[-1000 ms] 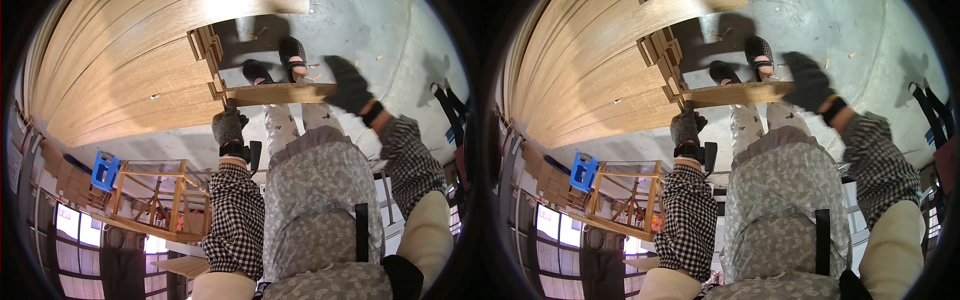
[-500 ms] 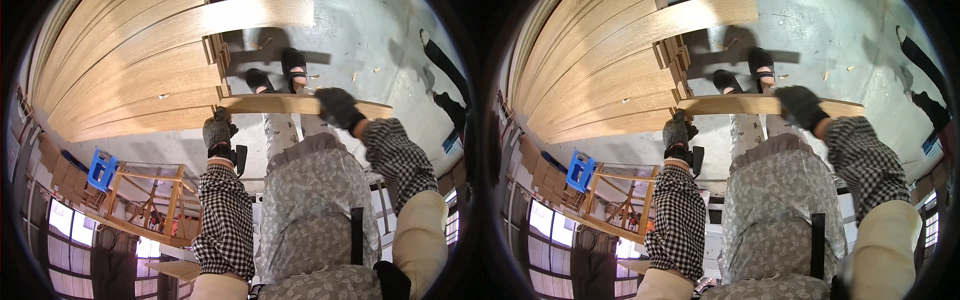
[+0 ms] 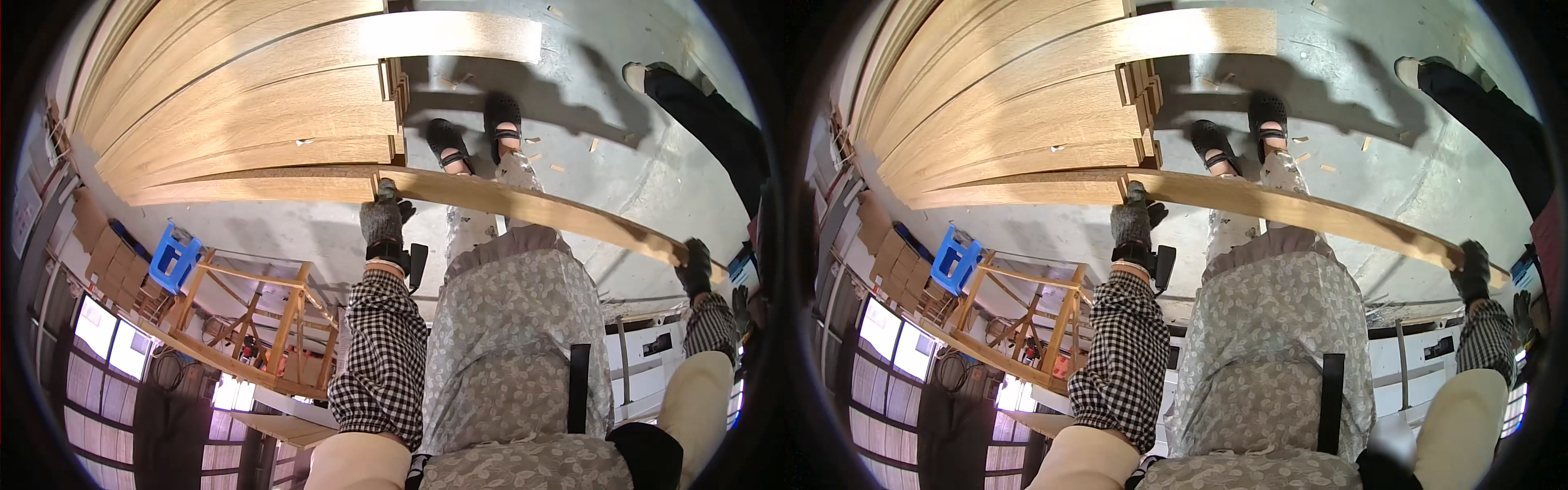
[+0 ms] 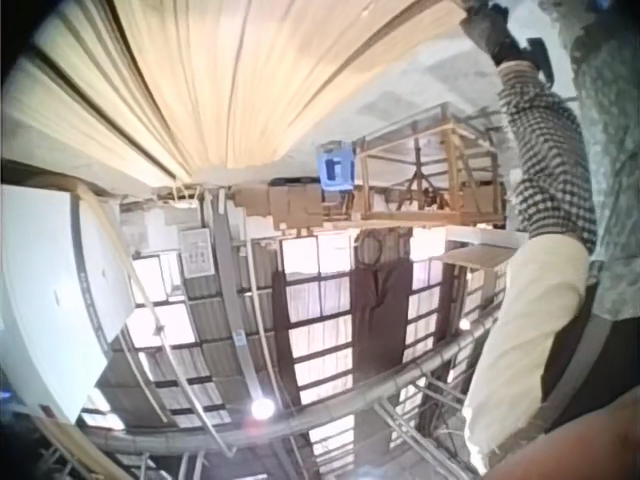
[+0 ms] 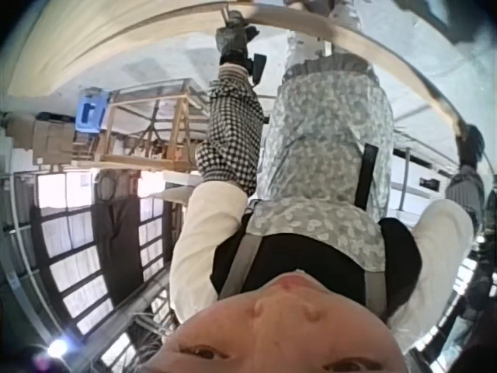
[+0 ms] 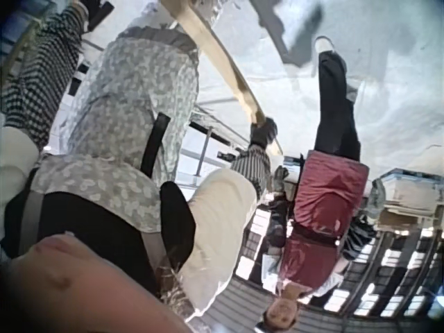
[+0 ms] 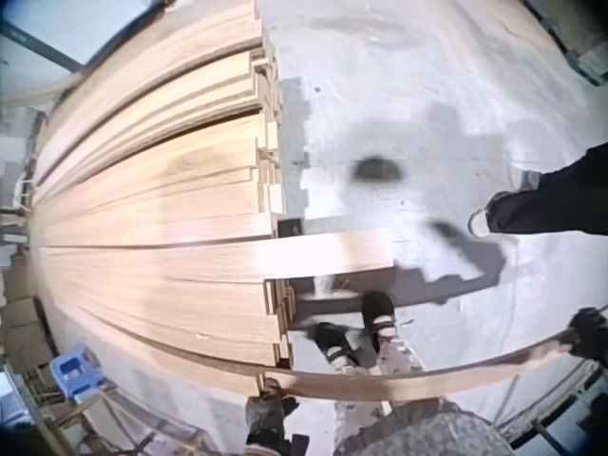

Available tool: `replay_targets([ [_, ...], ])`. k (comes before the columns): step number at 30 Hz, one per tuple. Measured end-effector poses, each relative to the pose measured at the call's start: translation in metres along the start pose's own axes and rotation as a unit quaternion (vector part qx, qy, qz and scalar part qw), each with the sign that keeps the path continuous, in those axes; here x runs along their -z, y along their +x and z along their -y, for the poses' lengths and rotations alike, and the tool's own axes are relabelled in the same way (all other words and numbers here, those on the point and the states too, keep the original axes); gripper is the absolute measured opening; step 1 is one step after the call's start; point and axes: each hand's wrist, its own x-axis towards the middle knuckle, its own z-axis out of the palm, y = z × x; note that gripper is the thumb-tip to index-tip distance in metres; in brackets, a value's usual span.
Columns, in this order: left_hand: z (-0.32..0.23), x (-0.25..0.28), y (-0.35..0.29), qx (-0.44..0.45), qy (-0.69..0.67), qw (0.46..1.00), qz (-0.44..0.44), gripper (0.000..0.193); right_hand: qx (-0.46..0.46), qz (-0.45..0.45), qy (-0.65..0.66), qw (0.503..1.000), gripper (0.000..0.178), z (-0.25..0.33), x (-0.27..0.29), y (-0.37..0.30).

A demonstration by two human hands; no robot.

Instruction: The person picks up long wooden planks from a workbench and stacks them onto a blue pallet. The person handles the planks one by one, moving them from the table to the pallet in a repetitive sequence.

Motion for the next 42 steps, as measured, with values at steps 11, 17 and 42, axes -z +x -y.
replay_targets([
  [11, 0.048, -0.037, -0.04, 0.035, -0.326, 0.907, 0.264, 0.052, 0.012, -0.102, -0.096, 0.99, 0.029, -0.164, 0.004, -0.105],
  [17, 0.064, -0.094, -0.144, 0.121, -0.323, 0.883, 0.319, 0.05, -0.067, -0.064, -0.109, 0.99, 0.029, -0.191, 0.04, -0.136],
  [42, -0.15, 0.139, -0.03, -0.326, -0.278, 0.902, 0.064, 0.031, 0.209, -0.013, 0.073, 0.975, 0.031, 0.29, 0.195, 0.078],
])
